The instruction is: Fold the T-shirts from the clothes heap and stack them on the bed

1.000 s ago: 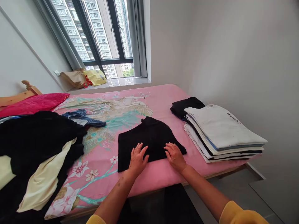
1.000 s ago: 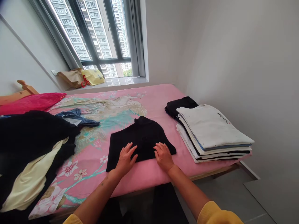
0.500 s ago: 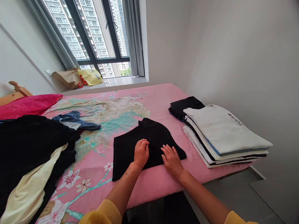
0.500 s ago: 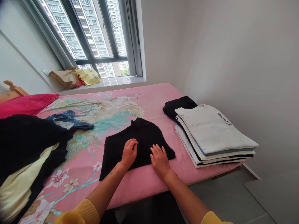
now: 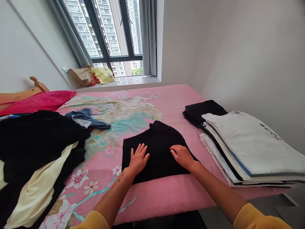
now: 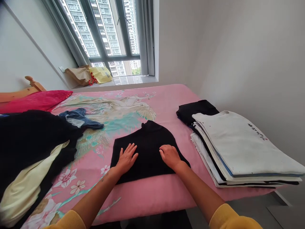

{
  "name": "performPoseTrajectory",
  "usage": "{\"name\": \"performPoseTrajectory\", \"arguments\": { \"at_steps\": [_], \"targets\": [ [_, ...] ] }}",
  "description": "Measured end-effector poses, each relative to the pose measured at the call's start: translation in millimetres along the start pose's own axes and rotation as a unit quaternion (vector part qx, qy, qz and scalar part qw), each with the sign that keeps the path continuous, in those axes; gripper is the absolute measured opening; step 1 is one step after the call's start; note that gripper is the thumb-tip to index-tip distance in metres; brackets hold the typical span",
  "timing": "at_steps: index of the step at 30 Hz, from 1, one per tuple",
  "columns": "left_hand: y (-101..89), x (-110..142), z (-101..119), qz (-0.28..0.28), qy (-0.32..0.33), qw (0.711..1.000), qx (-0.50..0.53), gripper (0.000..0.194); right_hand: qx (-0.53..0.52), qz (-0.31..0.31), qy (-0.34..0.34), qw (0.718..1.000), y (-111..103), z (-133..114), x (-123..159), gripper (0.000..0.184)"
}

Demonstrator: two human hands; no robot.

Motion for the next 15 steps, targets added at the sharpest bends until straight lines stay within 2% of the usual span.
{"name": "performPoseTrajectory", "arguments": {
  "at_steps": [3,5,7,8,10,12,15],
  "targets": [
    [7.0,-12,-50,-0.036,-0.018,0.999,-0.027,0.053,-0.023,0.022,-0.055,0.998,-3,-8,-26,0.028],
    [16.7,-19,-77,-0.064,-0.018,0.997,-0.032,0.056,-0.034,-0.018,-0.11,0.993,9,-15,-43,0.03],
    [25.0,-26,-102,-0.075,-0.046,0.996,-0.026,0.059,-0.035,-0.083,-0.142,0.986,27,-16,-58,0.033],
    [27.7,-29,-113,-0.07,-0.074,0.995,-0.018,0.06,-0.032,-0.104,-0.137,0.985,35,-12,-65,0.033],
    [30.0,-36,-134,-0.042,-0.135,0.99,0.0,0.058,-0.027,-0.105,-0.091,0.99,41,3,-83,0.032],
    [30.0,-43,-148,-0.002,-0.179,0.984,0.021,0.055,-0.024,-0.071,-0.037,0.996,37,18,-103,0.027],
    [28.9,-55,-158,0.053,-0.186,0.979,0.058,0.052,-0.018,-0.019,0.013,1.0,25,35,-135,0.025]
  ]
}}
Point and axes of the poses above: each hand's wrist, its own x-axis away from the middle knuckle, its own y-axis out of the palm, z = x × y, the point moved 7 cm from there along -x, towards the middle knuckle, and after that the axes turned 12 degrees about -x, right-handed, at the moved point
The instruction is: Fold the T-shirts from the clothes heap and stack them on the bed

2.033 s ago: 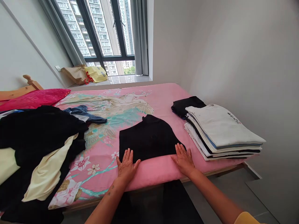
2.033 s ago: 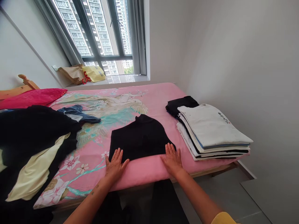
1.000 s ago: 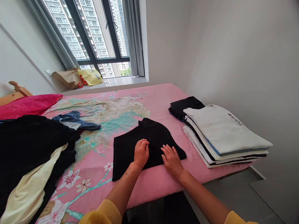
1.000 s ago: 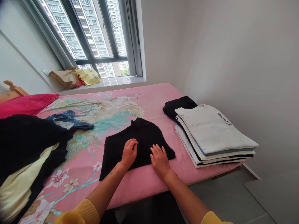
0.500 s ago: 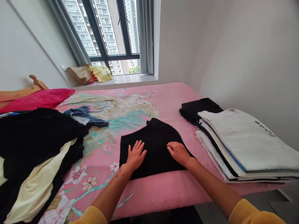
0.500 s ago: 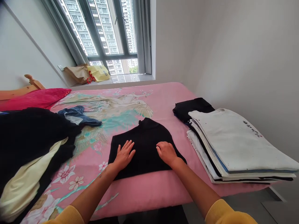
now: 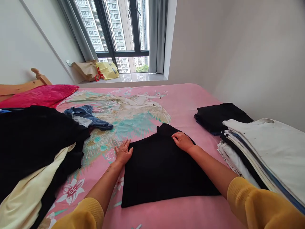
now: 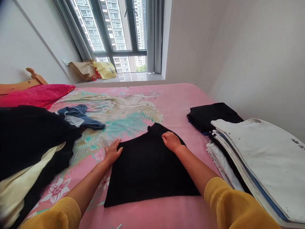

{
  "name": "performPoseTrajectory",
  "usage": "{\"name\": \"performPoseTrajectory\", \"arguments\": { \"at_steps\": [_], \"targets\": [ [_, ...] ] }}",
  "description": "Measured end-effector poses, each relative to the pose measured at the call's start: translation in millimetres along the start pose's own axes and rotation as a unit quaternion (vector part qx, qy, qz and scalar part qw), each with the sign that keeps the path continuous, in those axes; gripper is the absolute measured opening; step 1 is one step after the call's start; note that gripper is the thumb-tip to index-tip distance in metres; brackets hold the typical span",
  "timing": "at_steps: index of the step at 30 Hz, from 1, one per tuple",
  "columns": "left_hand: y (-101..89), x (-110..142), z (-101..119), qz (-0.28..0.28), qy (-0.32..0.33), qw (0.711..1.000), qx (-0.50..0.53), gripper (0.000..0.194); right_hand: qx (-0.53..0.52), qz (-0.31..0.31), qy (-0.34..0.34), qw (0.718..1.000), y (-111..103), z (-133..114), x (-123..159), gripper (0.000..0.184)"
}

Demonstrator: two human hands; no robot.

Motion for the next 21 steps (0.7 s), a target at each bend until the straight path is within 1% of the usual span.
{"name": "performPoseTrajectory", "arguments": {
  "at_steps": [3,5,7,10,13,15,17,19,21],
  "targets": [
    [0.2,-10,-2,0.025,0.023,0.999,0.04,0.048,0.0,0.039,0.053,0.998,-11,13,-33,0.028],
    [0.3,-14,-5,0.035,0.031,0.997,0.058,0.046,-0.006,0.042,0.091,0.995,-11,22,-54,0.037],
    [0.9,-16,-7,0.04,0.035,0.996,0.067,0.043,-0.019,0.027,0.125,0.992,-4,30,-73,0.05],
    [3.0,-17,-6,0.036,0.039,0.996,0.065,0.038,-0.052,-0.012,0.167,0.985,15,41,-96,0.067],
    [5.6,-20,-4,0.024,0.045,0.997,0.059,0.034,-0.083,-0.04,0.208,0.974,34,49,-110,0.076],
    [6.8,-22,-2,0.015,0.047,0.998,0.051,0.032,-0.099,-0.048,0.233,0.966,42,52,-114,0.077],
    [7.6,-24,-1,0.0,0.045,0.998,0.042,0.031,-0.117,-0.05,0.247,0.961,46,52,-114,0.073],
    [8.0,-26,0,-0.028,0.038,0.998,0.035,0.032,-0.136,-0.048,0.25,0.957,45,48,-109,0.066],
    [5.4,-29,2,-0.055,0.031,0.997,0.032,0.03,-0.157,-0.045,0.247,0.955,42,41,-102,0.054]
  ]
}}
Point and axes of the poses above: each hand's wrist, its own x-axis away from the middle knuckle, its own y-axis out of the palm, z = x × y, the point moved 7 cm from there along -x, towards the middle knuckle, and after that the axes turned 12 degrees about -x, right-handed, at the moved point
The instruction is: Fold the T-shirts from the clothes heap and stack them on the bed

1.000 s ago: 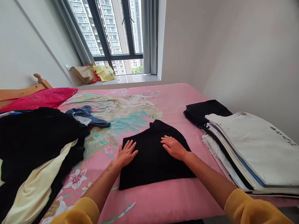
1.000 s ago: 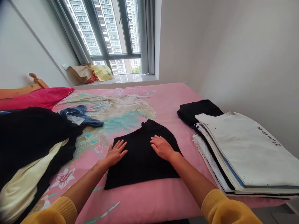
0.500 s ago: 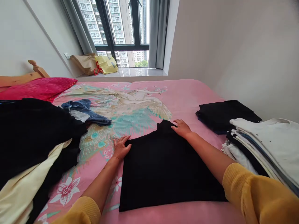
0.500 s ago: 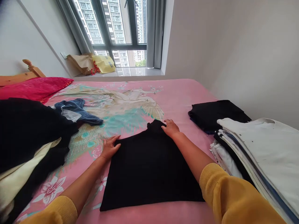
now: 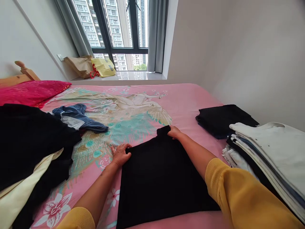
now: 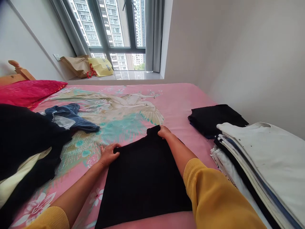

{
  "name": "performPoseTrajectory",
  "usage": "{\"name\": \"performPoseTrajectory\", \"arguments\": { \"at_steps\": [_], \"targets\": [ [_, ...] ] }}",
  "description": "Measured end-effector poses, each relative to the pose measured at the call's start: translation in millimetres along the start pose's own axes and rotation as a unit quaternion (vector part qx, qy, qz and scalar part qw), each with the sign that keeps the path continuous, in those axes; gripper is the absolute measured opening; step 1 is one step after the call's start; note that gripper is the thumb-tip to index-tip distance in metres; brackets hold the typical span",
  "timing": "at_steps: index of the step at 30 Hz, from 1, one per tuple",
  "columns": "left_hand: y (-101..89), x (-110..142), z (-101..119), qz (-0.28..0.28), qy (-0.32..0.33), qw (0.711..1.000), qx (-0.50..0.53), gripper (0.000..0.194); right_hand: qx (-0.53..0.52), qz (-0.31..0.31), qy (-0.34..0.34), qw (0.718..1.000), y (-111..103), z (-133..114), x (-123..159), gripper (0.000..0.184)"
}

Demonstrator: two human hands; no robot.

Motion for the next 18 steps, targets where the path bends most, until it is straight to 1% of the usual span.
{"name": "performPoseTrajectory", "arguments": {
  "at_steps": [2,4,7,9,12,15,17,18],
  "targets": [
    [-6.6,-3,3,-0.02,-0.006,1.0,0.001,0.029,-0.021,-0.004,-0.003,1.0,-4,-5,14,0.041],
    [-15.9,-5,7,-0.037,-0.008,0.999,0.001,0.026,-0.043,-0.008,-0.004,0.999,-12,-10,30,0.032],
    [-33.1,-2,11,-0.048,0.006,0.999,0.007,0.018,-0.075,-0.017,-0.009,0.997,-30,-17,58,0.027],
    [-46.1,7,15,-0.043,0.027,0.999,0.016,0.016,-0.093,-0.033,-0.015,0.995,-44,-22,80,0.025],
    [-64.0,31,18,-0.028,0.063,0.997,0.024,0.017,-0.116,-0.062,-0.028,0.991,-64,-25,119,0.025],
    [-80.0,64,24,0.032,0.132,0.991,0.001,0.015,-0.142,-0.083,-0.059,0.985,-77,-19,162,0.023],
    [-82.1,88,29,0.072,0.182,0.98,-0.026,0.016,-0.143,-0.096,-0.077,0.982,-79,-6,189,0.022],
    [-78.1,99,30,0.078,0.202,0.976,-0.04,0.017,-0.134,-0.103,-0.089,0.982,-76,3,201,0.023]
  ]
}}
Point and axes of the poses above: each hand's wrist, its own x-axis away from the middle knuckle, its own y-axis out of the palm, z = x × y, the point moved 7 cm from there along -x, towards the middle knuckle, and after that the axes turned 12 degrees about -x, right-handed, at the moved point
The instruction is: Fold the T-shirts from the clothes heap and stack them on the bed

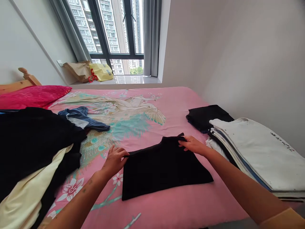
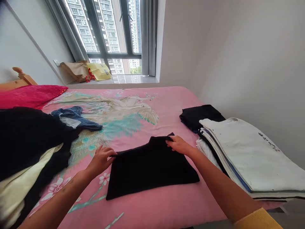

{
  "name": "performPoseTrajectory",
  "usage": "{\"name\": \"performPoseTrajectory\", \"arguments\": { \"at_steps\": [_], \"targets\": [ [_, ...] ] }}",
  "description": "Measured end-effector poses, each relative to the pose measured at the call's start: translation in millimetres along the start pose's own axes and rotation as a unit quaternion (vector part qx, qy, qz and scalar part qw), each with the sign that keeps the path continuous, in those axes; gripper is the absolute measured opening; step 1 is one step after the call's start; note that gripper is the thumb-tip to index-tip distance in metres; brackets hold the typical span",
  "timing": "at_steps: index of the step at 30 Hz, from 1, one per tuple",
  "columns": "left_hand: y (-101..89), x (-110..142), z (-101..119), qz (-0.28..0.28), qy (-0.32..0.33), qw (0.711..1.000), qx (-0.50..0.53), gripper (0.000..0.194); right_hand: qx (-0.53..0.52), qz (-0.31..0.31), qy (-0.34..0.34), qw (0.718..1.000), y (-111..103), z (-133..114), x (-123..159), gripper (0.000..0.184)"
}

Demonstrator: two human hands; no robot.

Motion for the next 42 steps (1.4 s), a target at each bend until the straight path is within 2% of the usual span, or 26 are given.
{"name": "performPoseTrajectory", "arguments": {
  "at_steps": [2,4,7,10,15,17,19,23,25,27,30,32,34,36,39,42],
  "targets": [
    [12.3,19,10,-0.008,0.035,0.999,-0.014,0.021,0.035,-0.015,-0.034,0.999,8,19,22,0.025],
    [27.9,35,14,-0.006,0.044,0.999,-0.004,0.028,0.081,-0.004,-0.09,0.993,17,40,38,0.027],
    [42.7,51,10,0.034,0.02,0.998,0.042,0.035,0.15,0.057,-0.18,0.97,26,69,53,0.031],
    [46.2,59,8,0.045,0.016,0.997,0.066,0.035,0.212,0.109,-0.24,0.941,33,85,63,0.034],
    [36.1,70,7,0.044,0.018,0.996,0.076,0.036,0.303,0.203,-0.272,0.891,33,79,80,0.039],
    [30.9,73,8,0.057,0.014,0.996,0.073,0.035,0.329,0.216,-0.276,0.877,34,72,84,0.042],
    [24.9,73,14,0.077,0.013,0.995,0.064,0.033,0.333,0.208,-0.276,0.877,36,65,84,0.043],
    [6.8,66,48,0.114,0.029,0.991,0.058,0.029,0.275,0.22,-0.262,0.899,30,56,76,0.027],
    [-2.3,61,79,0.117,0.047,0.989,0.082,0.027,0.231,0.232,-0.25,0.911,25,52,70,0.022],
    [-4.7,55,122,0.091,0.104,0.984,0.112,0.028,0.194,0.235,-0.237,0.923,21,47,64,0.021],
    [9.6,48,195,0.017,0.244,0.962,0.119,0.035,0.172,0.23,-0.232,0.929,17,35,58,0.021],
    [27.8,39,228,-0.018,0.292,0.951,0.101,0.04,0.173,0.225,-0.241,0.928,15,24,55,0.02],
    [47.5,26,241,-0.038,0.268,0.96,0.077,0.047,0.178,0.219,-0.253,0.926,12,14,54,0.019],
    [62.7,13,239,-0.044,0.204,0.977,0.053,0.055,0.182,0.208,-0.27,0.922,10,7,56,0.018],
    [71.3,4,229,-0.032,0.109,0.993,0.021,0.063,0.186,0.17,-0.308,0.917,10,9,65,0.02],
    [73.7,4,223,-0.04,0.052,0.998,-0.014,0.063,0.217,0.136,-0.338,0.906,16,27,79,0.033]
  ]
}}
Point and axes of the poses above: each hand's wrist, its own x-axis away from the middle knuckle, its own y-axis out of the palm, z = x × y, the point moved 7 cm from there along -x, towards the middle knuckle, and after that the axes turned 12 degrees about -x, right-handed, at the moved point
